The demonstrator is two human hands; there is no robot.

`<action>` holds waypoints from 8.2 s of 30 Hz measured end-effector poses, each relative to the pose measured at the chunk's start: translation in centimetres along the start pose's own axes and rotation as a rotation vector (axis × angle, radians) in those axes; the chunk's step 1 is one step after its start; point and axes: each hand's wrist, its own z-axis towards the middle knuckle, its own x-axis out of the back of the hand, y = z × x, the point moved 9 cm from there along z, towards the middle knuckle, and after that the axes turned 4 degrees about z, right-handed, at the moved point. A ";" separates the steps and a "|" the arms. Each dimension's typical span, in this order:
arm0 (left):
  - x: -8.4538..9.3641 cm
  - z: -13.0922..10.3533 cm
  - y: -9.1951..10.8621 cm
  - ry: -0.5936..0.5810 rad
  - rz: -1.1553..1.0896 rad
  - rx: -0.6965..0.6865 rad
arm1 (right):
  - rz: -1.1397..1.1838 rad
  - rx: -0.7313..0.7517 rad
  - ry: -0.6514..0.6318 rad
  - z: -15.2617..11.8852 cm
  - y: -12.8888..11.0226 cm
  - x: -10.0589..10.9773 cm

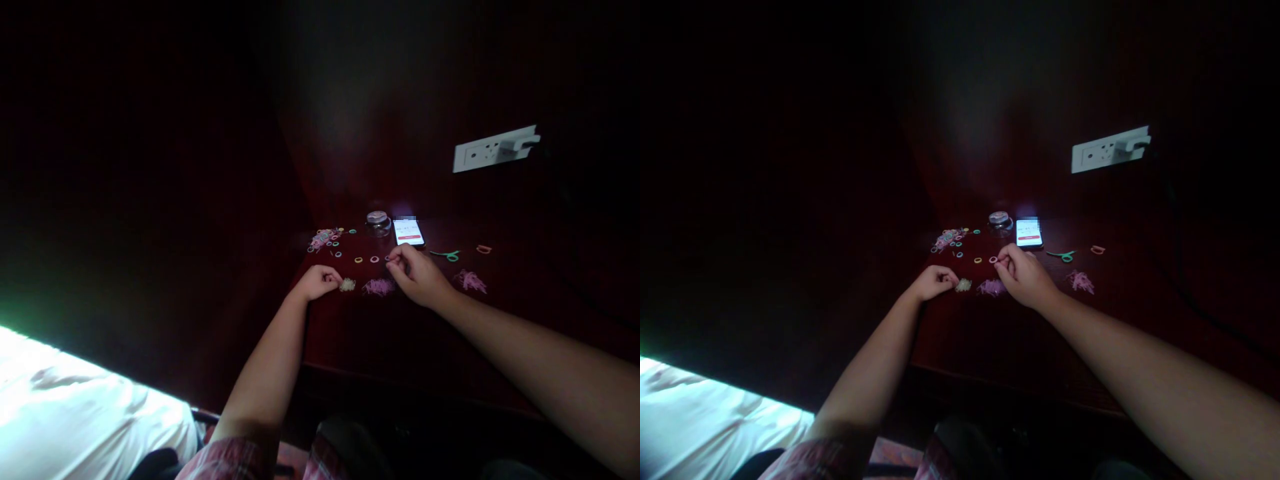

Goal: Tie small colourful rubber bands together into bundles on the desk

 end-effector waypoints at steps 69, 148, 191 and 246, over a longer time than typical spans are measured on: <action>-1.2 1.8 12.7 0.355 0.081 -0.639 | -0.027 -0.031 -0.003 0.0 0.6 -0.4; -1.8 1.4 13.8 0.214 0.066 -0.724 | -0.045 -0.054 -0.045 -0.1 0.7 -0.8; -1.4 2.4 12.3 0.301 0.115 -0.609 | -0.060 -0.061 0.042 0.0 1.1 0.0; -1.4 2.0 12.6 0.285 0.092 -0.632 | -0.049 -0.074 -0.001 -0.1 0.6 -0.3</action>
